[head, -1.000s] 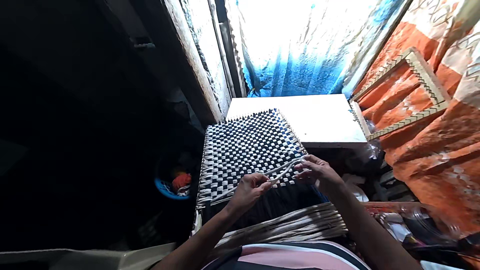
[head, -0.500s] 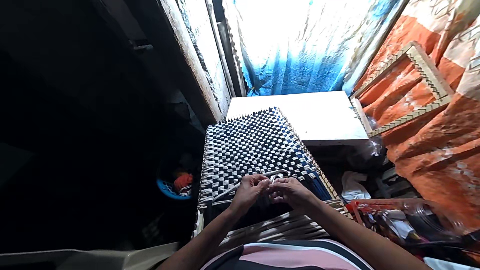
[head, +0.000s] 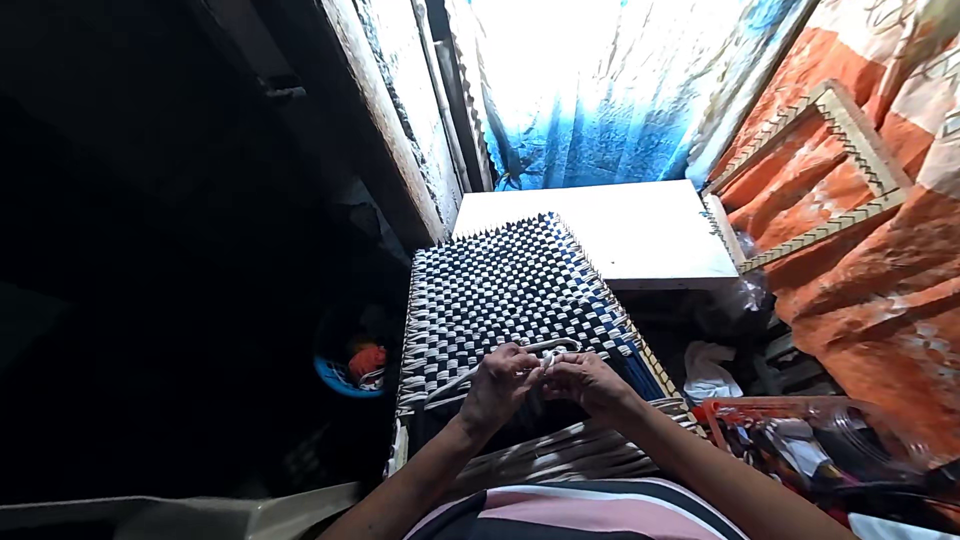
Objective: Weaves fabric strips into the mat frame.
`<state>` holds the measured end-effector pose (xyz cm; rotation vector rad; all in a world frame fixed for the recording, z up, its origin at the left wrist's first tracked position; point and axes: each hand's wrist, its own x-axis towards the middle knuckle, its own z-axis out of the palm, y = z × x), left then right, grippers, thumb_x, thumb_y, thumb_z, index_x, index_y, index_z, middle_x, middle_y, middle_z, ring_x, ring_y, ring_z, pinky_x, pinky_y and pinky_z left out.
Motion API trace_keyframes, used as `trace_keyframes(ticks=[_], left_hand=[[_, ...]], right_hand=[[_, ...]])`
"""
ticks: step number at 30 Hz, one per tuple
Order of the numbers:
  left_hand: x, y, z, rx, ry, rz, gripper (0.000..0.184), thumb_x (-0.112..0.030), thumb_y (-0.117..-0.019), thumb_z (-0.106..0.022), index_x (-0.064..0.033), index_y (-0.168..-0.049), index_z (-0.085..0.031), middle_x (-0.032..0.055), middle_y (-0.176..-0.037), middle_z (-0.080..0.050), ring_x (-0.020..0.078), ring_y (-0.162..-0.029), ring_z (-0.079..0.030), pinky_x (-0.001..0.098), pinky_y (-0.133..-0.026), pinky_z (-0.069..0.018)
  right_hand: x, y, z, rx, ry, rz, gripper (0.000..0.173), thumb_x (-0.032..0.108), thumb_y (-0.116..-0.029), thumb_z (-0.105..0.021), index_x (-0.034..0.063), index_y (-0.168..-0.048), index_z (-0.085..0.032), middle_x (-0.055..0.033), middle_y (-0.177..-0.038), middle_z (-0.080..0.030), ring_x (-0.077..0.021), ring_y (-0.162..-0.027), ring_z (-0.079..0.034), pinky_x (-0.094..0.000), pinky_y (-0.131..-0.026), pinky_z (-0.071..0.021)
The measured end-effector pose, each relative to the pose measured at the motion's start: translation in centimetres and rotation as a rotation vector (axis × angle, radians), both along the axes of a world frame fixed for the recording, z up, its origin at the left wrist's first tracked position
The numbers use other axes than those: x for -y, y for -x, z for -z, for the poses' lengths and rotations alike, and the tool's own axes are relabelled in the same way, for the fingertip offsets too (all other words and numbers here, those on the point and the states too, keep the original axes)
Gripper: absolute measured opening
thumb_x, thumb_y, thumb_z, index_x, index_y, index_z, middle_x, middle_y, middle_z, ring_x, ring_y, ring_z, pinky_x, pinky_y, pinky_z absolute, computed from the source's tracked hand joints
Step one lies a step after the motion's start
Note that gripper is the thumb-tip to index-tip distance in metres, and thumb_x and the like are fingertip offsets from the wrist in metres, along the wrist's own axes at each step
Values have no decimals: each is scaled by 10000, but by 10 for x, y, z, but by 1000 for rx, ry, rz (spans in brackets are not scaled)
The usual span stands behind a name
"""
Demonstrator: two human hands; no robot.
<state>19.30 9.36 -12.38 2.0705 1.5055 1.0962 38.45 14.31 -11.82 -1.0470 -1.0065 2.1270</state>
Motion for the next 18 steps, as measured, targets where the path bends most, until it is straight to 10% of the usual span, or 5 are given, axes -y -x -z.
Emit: trace_keyframes(ticks=[12,18], left_hand=[[1,3,-9,-22,146,25,223,-173,-994,-621,0,-1019,-758,136,-956,-693,168,-856,-671,282,-820,-557],[-1,9,-17,113,344,-2,217,-197,-1000,-611,-35,-991,-754,44,-906,-672,62,-818,-622,219,-771,-514]], right_hand=[[-1,1,8,-38,-79,-65,227,175,-1064,-554,-13,-1001,-665,-98,-858,-743,-198,-764,-741,-375,-753,-633],[-2,-1,10,-60,-142,-122,78,12,-977,-594,-10,-932,-654,-106,-864,-747,-187,-765,-737,-363,-753,-629]])
